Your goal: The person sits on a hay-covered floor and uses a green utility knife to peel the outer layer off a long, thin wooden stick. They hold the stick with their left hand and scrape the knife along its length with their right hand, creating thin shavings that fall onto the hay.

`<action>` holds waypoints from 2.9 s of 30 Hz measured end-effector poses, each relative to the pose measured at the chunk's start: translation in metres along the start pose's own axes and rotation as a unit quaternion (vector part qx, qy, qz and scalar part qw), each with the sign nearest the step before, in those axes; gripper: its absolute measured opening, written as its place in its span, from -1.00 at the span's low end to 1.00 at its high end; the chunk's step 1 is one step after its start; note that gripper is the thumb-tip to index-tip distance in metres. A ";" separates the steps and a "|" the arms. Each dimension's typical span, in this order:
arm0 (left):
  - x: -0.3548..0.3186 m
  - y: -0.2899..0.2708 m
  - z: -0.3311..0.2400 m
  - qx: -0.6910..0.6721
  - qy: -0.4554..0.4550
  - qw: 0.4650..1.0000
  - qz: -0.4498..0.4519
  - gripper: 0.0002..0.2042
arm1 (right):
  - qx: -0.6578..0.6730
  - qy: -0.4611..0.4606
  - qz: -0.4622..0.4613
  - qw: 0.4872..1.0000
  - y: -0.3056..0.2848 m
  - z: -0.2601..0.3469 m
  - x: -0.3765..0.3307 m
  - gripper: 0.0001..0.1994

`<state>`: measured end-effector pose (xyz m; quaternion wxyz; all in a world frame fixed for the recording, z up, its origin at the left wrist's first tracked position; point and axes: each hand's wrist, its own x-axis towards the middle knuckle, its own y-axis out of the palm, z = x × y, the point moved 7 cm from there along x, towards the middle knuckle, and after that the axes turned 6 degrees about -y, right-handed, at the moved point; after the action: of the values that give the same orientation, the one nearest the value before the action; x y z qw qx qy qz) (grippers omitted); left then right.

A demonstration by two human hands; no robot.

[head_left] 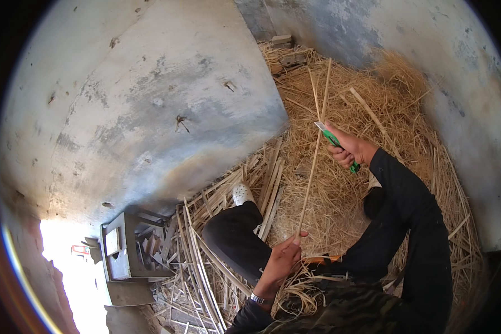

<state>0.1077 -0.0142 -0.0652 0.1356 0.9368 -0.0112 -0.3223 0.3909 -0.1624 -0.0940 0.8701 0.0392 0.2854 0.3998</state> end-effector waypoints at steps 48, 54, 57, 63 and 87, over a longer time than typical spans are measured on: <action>-0.008 0.020 -0.017 -0.014 0.039 0.999 -0.011 -0.61 | -0.668 -0.415 -0.276 0.552 0.057 0.036 -0.030 -0.21; -0.014 0.025 -0.013 0.005 0.032 0.999 0.015 -0.62 | -0.679 -0.308 -0.337 0.575 -0.004 0.049 0.000 -0.23; -0.012 0.028 -0.011 0.018 0.036 0.999 0.034 -0.63 | -0.689 -0.344 -0.353 0.531 -0.039 0.075 -0.006 -0.24; 0.005 0.024 -0.017 0.014 0.028 0.999 0.024 -0.62 | -0.596 -0.233 -0.327 0.695 -0.058 0.076 0.011 -0.24; 0.004 0.000 -0.041 0.145 0.121 0.978 -0.094 -0.61 | -0.626 -0.458 -0.177 0.607 0.112 0.016 -0.046 -0.18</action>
<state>0.1360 -0.0043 -0.0367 -0.0319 0.9753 0.0473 -0.2133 0.2998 -0.1168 -0.0263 0.7537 -0.3880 -0.4681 0.2495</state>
